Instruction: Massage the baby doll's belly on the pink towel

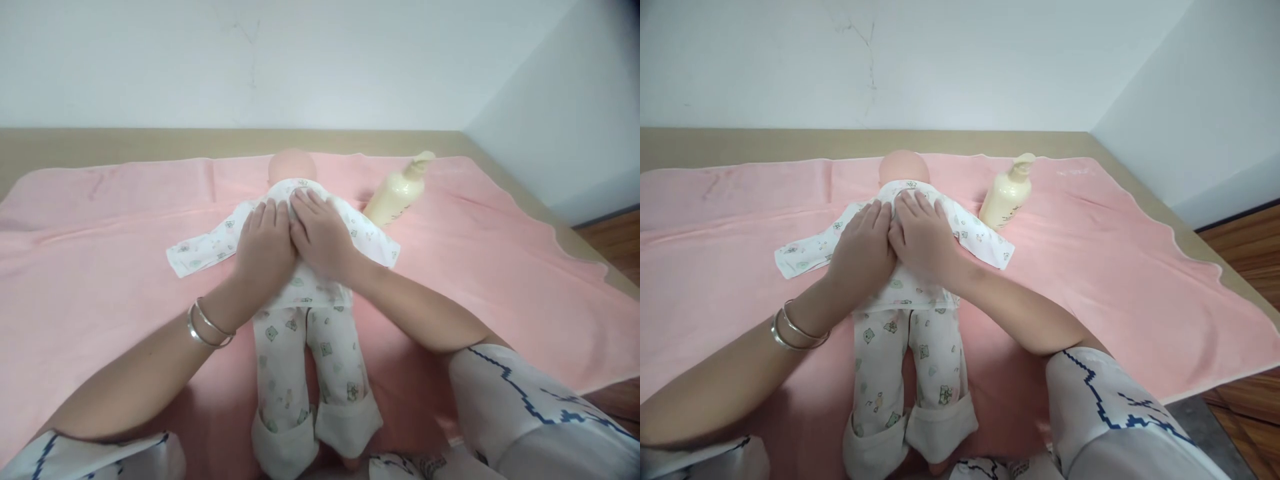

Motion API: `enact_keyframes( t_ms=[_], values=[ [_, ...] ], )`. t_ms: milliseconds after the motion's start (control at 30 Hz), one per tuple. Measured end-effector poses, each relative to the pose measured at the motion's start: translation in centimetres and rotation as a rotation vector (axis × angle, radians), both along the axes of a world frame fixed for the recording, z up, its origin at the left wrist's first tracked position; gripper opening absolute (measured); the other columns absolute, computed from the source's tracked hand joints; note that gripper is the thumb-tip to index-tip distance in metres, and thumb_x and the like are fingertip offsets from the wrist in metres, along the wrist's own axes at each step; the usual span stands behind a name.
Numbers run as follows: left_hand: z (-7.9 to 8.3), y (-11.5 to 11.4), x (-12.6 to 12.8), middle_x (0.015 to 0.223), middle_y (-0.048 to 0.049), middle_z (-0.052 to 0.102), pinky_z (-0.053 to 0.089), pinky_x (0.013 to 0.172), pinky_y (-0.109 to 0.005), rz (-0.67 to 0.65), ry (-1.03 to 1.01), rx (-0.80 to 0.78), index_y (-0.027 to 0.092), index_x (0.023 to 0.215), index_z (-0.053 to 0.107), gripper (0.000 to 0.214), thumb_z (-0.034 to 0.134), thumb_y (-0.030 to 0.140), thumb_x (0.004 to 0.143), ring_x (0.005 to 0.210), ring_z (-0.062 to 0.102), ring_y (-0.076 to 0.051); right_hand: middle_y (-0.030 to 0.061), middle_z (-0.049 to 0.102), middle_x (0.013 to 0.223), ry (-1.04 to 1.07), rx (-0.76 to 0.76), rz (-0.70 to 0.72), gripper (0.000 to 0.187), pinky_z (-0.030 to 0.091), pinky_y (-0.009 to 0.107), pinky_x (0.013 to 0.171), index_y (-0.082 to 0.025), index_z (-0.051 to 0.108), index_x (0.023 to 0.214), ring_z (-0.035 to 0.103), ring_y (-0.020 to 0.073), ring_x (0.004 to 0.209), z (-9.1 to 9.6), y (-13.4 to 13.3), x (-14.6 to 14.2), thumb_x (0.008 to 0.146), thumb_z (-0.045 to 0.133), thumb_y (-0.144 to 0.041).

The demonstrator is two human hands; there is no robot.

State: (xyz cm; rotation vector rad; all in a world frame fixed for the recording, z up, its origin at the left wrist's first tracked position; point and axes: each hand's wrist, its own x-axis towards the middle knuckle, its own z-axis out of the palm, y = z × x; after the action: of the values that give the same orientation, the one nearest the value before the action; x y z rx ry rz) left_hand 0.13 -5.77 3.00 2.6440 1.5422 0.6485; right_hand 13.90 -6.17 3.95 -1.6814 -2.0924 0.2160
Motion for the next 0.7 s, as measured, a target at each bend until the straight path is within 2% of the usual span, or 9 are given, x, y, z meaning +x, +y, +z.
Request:
enact_keyframes(
  t_ms=[100,200,333,433,500,600,700],
  values=[
    [0.0,-1.2,0.4,0.158,-0.0269,0.045,0.036,0.125,-0.059,-0.023,0.016,-0.02,0.001,0.149,0.045,0.053,0.037,0.021,0.1,0.152,0.039,-0.04,0.0165,0.042,0.163,-0.005,-0.021,-0.066,0.059,0.025,0.053,0.129,-0.003,0.045,0.153,0.034,0.0315,0.155,-0.4,1.9,1.2,0.101,0.03,-0.026],
    [0.1,-0.8,0.4,0.163,-0.0248,0.039,0.033,0.126,-0.06,-0.072,-0.038,-0.084,0.003,0.152,0.043,0.055,0.034,0.027,0.103,0.156,0.032,-0.04,0.0181,0.042,0.163,-0.043,-0.045,-0.102,0.06,0.025,0.054,0.129,-0.002,0.042,0.154,0.033,0.0335,0.155,-0.6,2.8,1.7,0.101,0.03,-0.028],
    [-0.7,3.0,-0.6,0.164,-0.02,0.04,0.024,0.131,-0.058,-0.045,-0.211,-0.198,0.006,0.153,0.041,0.057,0.029,0.03,0.103,0.157,0.03,-0.034,0.022,0.046,0.159,-0.16,-0.023,-0.099,0.06,0.027,0.051,0.128,0.003,0.039,0.154,0.039,0.0347,0.151,-0.1,1.5,1.0,0.103,0.03,-0.026],
    [-1.5,5.7,-1.2,0.163,-0.0192,0.042,0.026,0.131,-0.056,0.051,-0.29,-0.289,0.008,0.151,0.044,0.06,0.032,0.039,0.102,0.156,0.034,-0.033,0.0266,0.054,0.15,-0.274,0.02,-0.088,0.059,0.033,0.049,0.125,0.005,0.042,0.153,0.048,0.0357,0.144,0.4,-0.5,0.0,0.105,0.031,-0.028],
    [-1.9,6.5,-1.4,0.162,-0.0215,0.042,0.027,0.131,-0.056,0.096,-0.286,-0.294,0.006,0.149,0.047,0.062,0.032,0.042,0.101,0.155,0.035,-0.034,0.0298,0.054,0.149,-0.338,0.03,-0.083,0.06,0.035,0.05,0.123,0.006,0.043,0.152,0.05,0.0373,0.142,0.8,-1.6,-0.6,0.105,0.033,-0.029],
    [-2.0,6.1,-1.3,0.158,-0.0253,0.046,0.03,0.129,-0.058,0.087,-0.251,-0.207,0.003,0.146,0.049,0.061,0.03,0.039,0.101,0.153,0.039,-0.036,0.0317,0.053,0.15,-0.354,0.024,-0.07,0.059,0.036,0.05,0.122,0.007,0.043,0.151,0.05,0.038,0.143,1.0,-1.9,-0.7,0.104,0.035,-0.029],
    [-1.5,4.4,-1.1,0.155,-0.0266,0.049,0.032,0.127,-0.062,0.014,-0.188,-0.123,0.002,0.144,0.049,0.057,0.028,0.034,0.102,0.152,0.04,-0.037,0.0293,0.051,0.153,-0.269,-0.013,-0.048,0.06,0.036,0.049,0.123,0.007,0.042,0.151,0.045,0.0365,0.147,0.7,-0.6,0.2,0.103,0.034,-0.029]
  ],
)
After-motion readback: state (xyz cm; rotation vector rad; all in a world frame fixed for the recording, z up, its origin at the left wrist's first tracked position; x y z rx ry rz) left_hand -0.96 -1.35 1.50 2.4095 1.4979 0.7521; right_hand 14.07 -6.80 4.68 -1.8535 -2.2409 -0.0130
